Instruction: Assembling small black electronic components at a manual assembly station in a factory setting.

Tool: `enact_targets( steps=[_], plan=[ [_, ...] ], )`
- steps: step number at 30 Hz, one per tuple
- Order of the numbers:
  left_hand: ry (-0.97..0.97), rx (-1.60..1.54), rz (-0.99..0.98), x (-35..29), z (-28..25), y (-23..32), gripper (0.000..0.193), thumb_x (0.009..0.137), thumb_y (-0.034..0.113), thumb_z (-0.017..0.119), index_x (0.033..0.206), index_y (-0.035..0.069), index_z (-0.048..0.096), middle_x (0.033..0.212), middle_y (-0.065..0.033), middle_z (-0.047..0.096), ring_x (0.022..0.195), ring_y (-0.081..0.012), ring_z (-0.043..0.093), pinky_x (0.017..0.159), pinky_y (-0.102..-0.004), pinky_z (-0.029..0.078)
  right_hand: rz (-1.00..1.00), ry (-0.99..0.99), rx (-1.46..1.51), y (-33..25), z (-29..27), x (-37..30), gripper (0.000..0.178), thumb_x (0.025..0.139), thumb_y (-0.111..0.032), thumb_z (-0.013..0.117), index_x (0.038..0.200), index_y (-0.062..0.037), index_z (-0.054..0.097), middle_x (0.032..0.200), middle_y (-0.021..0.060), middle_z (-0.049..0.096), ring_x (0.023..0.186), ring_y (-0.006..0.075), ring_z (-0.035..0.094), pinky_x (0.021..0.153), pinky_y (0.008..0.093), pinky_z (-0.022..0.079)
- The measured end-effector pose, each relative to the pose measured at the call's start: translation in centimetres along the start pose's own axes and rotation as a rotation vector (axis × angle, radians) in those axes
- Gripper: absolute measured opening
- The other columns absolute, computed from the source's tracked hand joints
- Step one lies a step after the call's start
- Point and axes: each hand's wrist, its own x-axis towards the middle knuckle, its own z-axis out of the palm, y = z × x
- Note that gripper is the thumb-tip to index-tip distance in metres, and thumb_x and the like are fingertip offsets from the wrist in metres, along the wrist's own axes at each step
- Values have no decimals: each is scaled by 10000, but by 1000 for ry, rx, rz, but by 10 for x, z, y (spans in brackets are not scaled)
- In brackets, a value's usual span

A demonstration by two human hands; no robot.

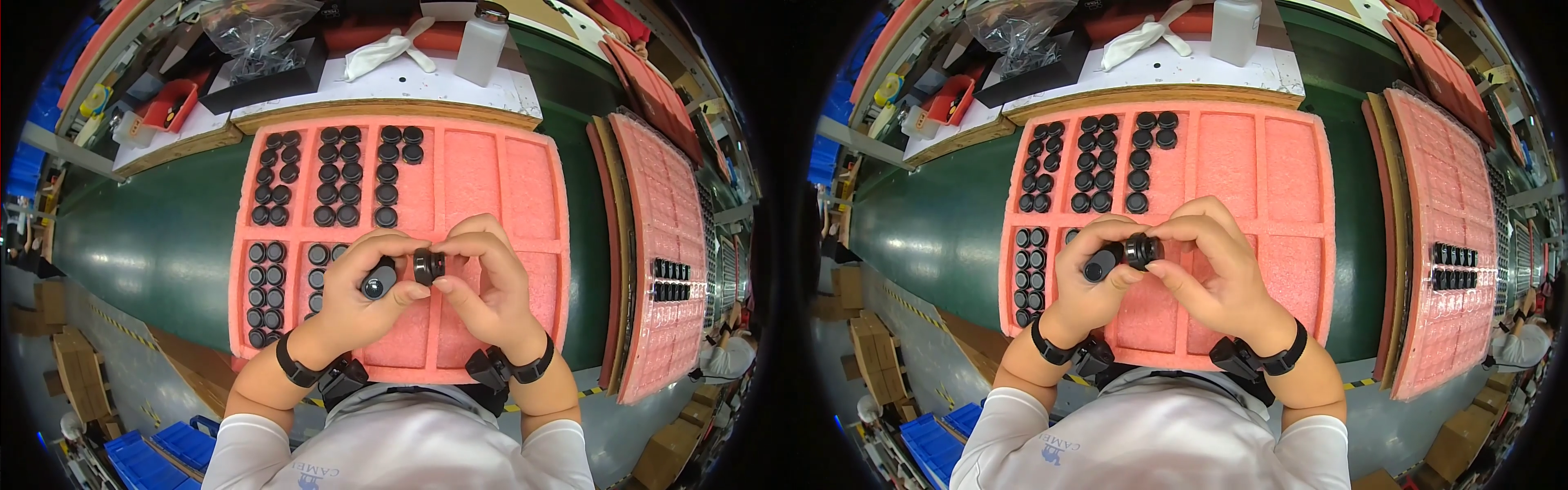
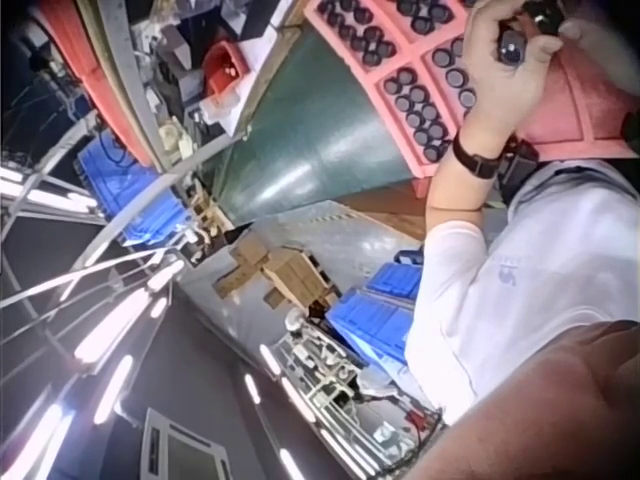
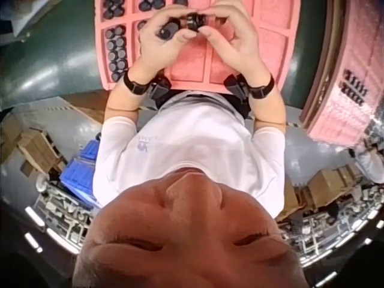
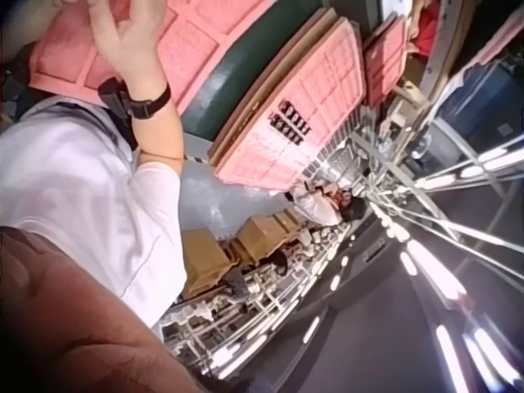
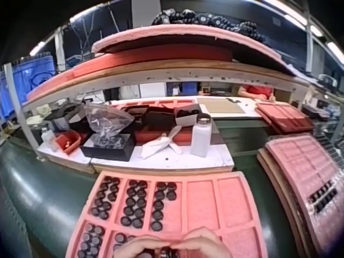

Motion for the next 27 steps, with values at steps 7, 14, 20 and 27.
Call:
enact_targets(
  steps=[7, 14, 20, 27],
  plan=[
    [-2, -177, -162, 1, 6, 3, 405, 793, 204, 695, 1100, -9, 538, 893, -46, 560, 720, -107, 497, 649, -222, 402, -11, 57, -43, -2, -2, 0, 273, 734, -3, 636, 993, -1, 552, 922, 96, 516, 817, 189, 490, 730, 278, 404],
    [-91, -583, -360, 2, 7, -3, 405, 863, 303, 538, 1122, -1, 468, 949, -57, 550, 815, -119, 503, 677, -239, 401, -38, 104, -296, -45, -41, -19, 275, 716, 10, 644, 975, -1, 552, 869, 109, 545, 787, 227, 534, 707, 306, 431],
    [-85, -601, -436, 4, 12, 2, 400, 897, 301, 469, 1111, -38, 470, 966, -109, 542, 838, -146, 524, 606, -236, 412, 137, 2, -740, -98, -105, -68, 234, 702, 2, 654, 917, -11, 565, 819, 105, 566, 769, 247, 558, 689, 317, 448],
    [-108, -506, -418, 3, 15, 4, 338, 932, 214, 418, 1134, -53, 472, 949, -110, 550, 814, -148, 534, 606, -250, 434, 674, 173, -919, -132, -214, -120, 160, 752, -58, 659, 873, 1, 573, 779, 74, 576, 701, 163, 570, 652, 286, 456]
  ],
)
